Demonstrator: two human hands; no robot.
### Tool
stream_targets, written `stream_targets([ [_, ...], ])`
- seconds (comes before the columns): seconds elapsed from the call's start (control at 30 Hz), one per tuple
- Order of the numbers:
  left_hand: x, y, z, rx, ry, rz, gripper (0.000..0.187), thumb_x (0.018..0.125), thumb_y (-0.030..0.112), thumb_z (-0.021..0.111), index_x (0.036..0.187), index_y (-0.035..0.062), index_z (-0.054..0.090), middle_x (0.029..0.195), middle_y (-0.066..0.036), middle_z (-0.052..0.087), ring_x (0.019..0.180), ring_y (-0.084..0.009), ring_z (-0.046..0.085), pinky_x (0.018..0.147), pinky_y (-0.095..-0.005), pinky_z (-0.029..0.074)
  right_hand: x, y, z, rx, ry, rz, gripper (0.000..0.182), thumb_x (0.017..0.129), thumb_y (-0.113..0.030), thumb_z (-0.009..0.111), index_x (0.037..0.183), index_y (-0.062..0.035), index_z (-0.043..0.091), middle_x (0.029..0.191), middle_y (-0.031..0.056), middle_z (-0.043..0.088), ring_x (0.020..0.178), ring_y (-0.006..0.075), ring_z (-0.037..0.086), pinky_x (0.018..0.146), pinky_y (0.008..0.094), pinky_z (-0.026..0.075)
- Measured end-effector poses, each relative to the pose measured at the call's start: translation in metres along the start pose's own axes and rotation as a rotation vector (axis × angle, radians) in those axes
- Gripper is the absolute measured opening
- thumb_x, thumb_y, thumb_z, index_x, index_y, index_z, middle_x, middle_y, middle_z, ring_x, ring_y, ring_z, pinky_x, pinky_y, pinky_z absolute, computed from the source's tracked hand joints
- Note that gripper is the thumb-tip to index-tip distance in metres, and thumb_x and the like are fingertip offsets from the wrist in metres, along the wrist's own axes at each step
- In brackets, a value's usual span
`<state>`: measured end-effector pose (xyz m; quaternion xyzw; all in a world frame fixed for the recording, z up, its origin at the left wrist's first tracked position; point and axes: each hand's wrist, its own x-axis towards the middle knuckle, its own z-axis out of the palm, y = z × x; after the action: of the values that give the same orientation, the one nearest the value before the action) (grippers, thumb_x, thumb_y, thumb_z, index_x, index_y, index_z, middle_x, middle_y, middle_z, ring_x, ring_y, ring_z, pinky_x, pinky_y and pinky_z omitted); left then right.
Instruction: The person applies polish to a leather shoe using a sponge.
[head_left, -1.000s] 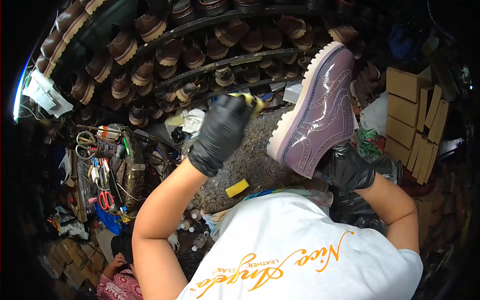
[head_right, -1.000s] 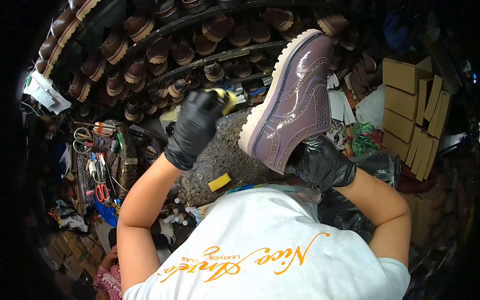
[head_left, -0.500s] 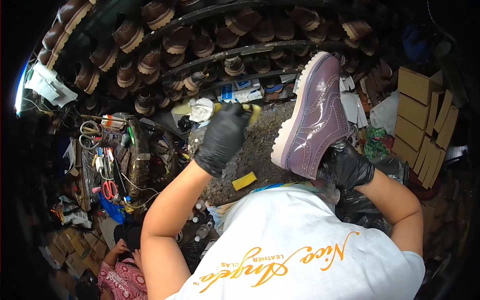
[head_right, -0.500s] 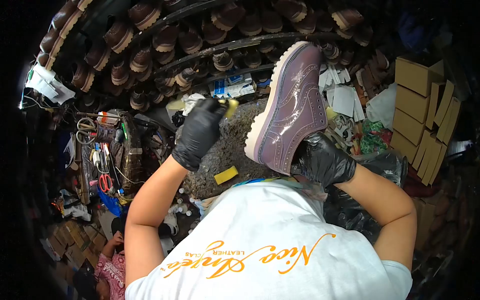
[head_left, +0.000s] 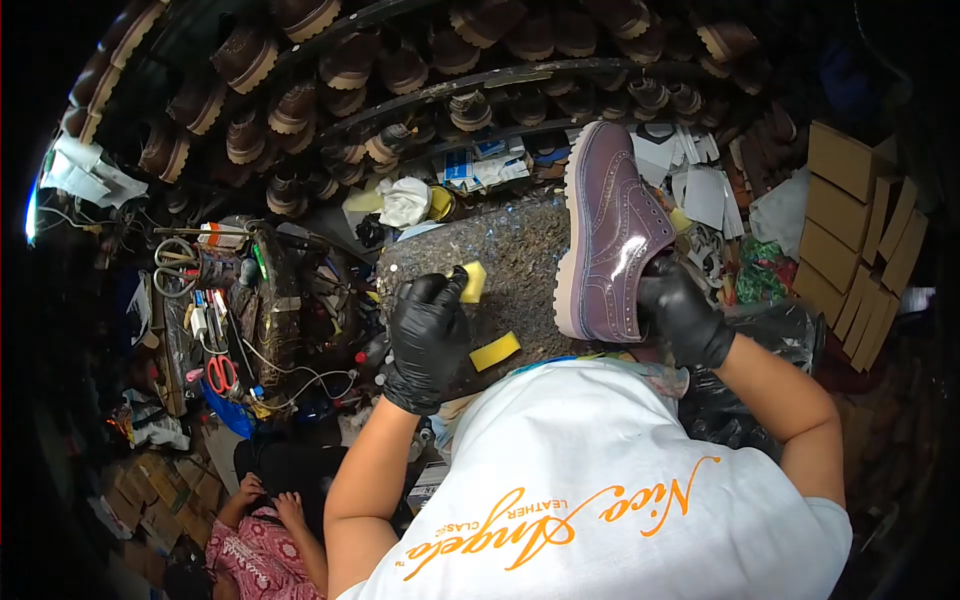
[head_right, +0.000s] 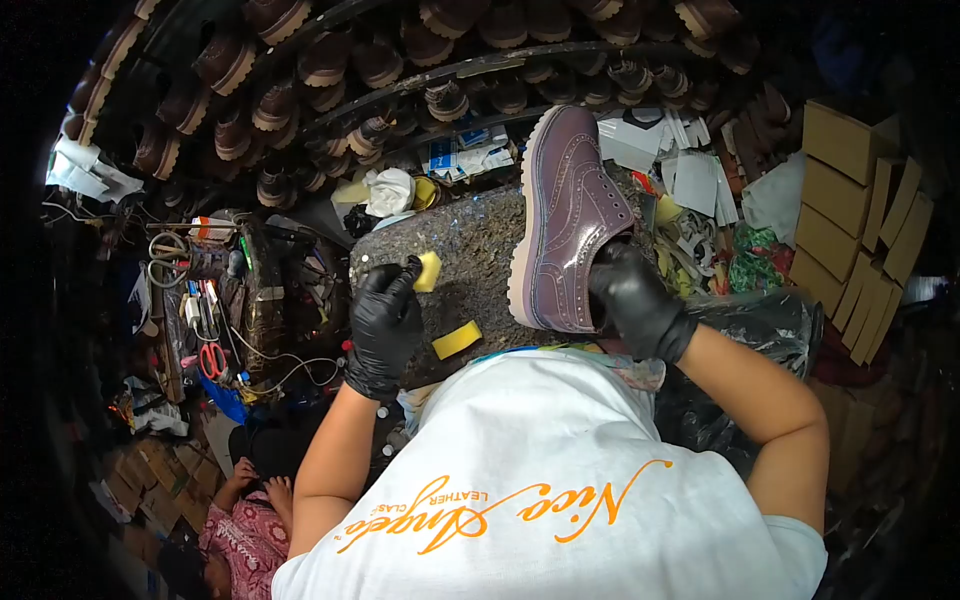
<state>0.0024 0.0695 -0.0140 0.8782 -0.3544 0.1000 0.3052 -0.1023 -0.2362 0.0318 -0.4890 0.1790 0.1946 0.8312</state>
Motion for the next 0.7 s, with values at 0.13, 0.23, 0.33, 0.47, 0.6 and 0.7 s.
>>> stream_targets([
  [0.13, 0.005, 0.024, 0.013, -0.102, 0.010, -0.030, 0.044, 0.075, -0.004, 0.068, 0.118, 0.0029, 0.070, 0.101, -0.017, 0.065, 0.090, -0.0322, 0.064, 0.078, -0.0402, 0.053, 0.006, 0.015, 0.013, 0.044, -0.050, -0.179, 0.041, 0.104, -0.023, 0.051, 0.142, -0.0080, 0.043, 0.135, 0.0072, 0.054, 0.124, 0.0174, 0.055, 0.109, 0.0375, 0.045],
  [0.23, 0.017, 0.052, 0.029, -0.141, 0.040, 0.158, 0.043, 0.078, 0.003, 0.074, 0.121, 0.0027, 0.067, 0.106, -0.016, 0.066, 0.089, -0.0333, 0.062, 0.077, -0.0424, 0.053, 0.010, 0.015, 0.002, -0.403, -0.078, -0.370, 0.041, 0.099, -0.021, 0.060, 0.136, -0.0060, 0.050, 0.133, 0.0108, 0.057, 0.120, 0.0216, 0.059, 0.105, 0.0381, 0.048],
  [0.33, 0.016, 0.037, 0.041, -0.146, -0.143, 0.290, 0.042, 0.077, -0.001, 0.071, 0.119, 0.0023, 0.068, 0.098, -0.016, 0.066, 0.083, -0.0324, 0.062, 0.072, -0.0441, 0.053, 0.009, 0.002, -0.011, -1.512, -0.028, -0.641, 0.054, 0.081, -0.008, 0.078, 0.130, -0.0027, 0.057, 0.121, 0.0175, 0.064, 0.113, 0.0315, 0.063, 0.100, 0.0407, 0.050],
  [0.47, 0.036, 0.010, 0.014, 0.089, -0.030, 0.075, 0.038, 0.078, -0.003, 0.067, 0.115, 0.0021, 0.069, 0.096, -0.018, 0.064, 0.084, -0.0336, 0.063, 0.073, -0.0431, 0.053, 0.009, -0.013, -0.008, -1.486, -0.037, -0.784, 0.055, 0.078, -0.008, 0.080, 0.129, -0.0031, 0.059, 0.119, 0.0166, 0.066, 0.109, 0.0317, 0.066, 0.098, 0.0403, 0.052],
  [0.6, 0.096, 0.057, -0.022, -0.035, 0.225, 0.145, 0.041, 0.078, -0.008, 0.065, 0.117, 0.0033, 0.069, 0.100, -0.019, 0.064, 0.087, -0.0338, 0.065, 0.075, -0.0426, 0.053, 0.022, -0.038, 0.001, -1.067, 0.045, -0.668, 0.058, 0.077, -0.008, 0.081, 0.130, 0.0013, 0.058, 0.124, 0.0129, 0.066, 0.108, 0.0209, 0.066, 0.095, 0.0346, 0.053],
  [0.7, 0.095, 0.092, -0.014, -0.027, 0.100, 0.242, 0.044, 0.079, -0.008, 0.063, 0.121, 0.0044, 0.068, 0.101, -0.019, 0.064, 0.085, -0.0325, 0.065, 0.075, -0.0408, 0.054, 0.028, -0.066, -0.012, -0.711, 0.193, -0.575, 0.037, 0.086, -0.005, 0.073, 0.121, 0.0034, 0.065, 0.123, 0.0094, 0.067, 0.106, 0.0143, 0.064, 0.094, 0.0323, 0.053],
])
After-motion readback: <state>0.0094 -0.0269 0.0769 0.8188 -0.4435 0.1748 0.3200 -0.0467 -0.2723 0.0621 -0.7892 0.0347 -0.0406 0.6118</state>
